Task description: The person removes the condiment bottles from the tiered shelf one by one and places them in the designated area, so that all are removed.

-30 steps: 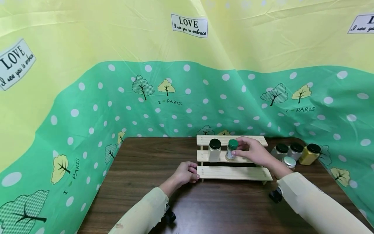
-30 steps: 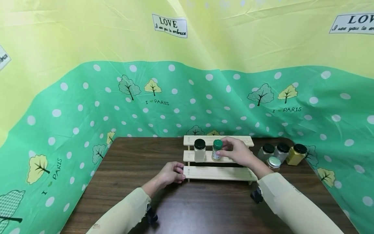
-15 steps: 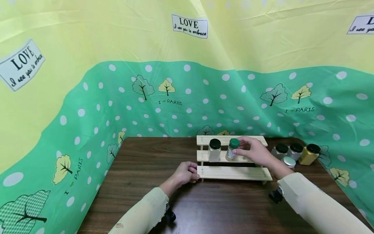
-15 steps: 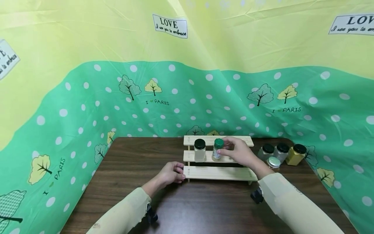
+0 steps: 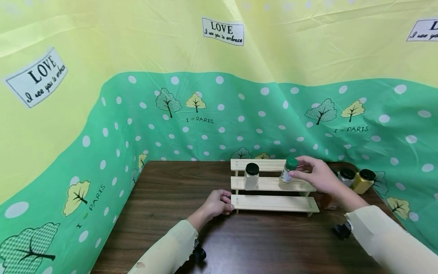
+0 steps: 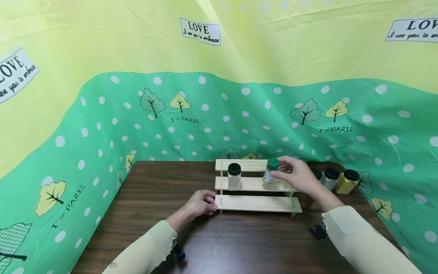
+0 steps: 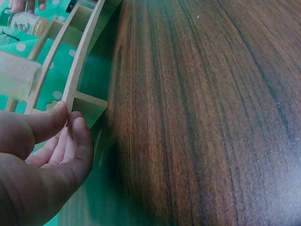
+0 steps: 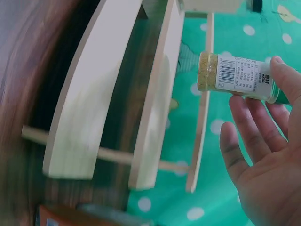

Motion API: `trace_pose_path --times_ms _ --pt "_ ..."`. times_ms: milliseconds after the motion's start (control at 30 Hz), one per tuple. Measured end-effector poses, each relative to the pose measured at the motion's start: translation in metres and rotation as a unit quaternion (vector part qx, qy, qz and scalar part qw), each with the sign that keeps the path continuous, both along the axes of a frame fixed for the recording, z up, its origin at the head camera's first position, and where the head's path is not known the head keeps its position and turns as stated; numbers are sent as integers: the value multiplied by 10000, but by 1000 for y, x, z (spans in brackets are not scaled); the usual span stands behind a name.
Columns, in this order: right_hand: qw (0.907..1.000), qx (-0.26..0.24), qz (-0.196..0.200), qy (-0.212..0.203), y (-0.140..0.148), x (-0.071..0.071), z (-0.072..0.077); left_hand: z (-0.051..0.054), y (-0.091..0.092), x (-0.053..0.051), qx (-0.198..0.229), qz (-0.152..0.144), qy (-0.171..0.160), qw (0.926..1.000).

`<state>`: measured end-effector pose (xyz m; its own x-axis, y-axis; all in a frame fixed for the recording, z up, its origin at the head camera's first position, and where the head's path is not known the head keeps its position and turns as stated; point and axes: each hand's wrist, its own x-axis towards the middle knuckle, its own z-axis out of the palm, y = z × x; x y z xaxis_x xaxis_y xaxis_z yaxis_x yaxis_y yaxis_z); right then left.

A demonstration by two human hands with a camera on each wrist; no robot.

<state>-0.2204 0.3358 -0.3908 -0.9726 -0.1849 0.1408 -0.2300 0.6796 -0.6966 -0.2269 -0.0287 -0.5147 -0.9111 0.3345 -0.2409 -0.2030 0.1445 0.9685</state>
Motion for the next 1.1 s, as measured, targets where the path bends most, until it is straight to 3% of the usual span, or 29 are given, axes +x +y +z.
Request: trace_pose_path --times_ms 433,733,1100 --pt "9958 456 -791 -53 64 23 14 2 0 1 -9 9 25 10000" --pt "9909 392 -1232 367 104 40 12 1 0 1 -27 19 53 10000" --pt "9813 411 -1856 316 139 55 1 2 1 2 1 69 6 10000"
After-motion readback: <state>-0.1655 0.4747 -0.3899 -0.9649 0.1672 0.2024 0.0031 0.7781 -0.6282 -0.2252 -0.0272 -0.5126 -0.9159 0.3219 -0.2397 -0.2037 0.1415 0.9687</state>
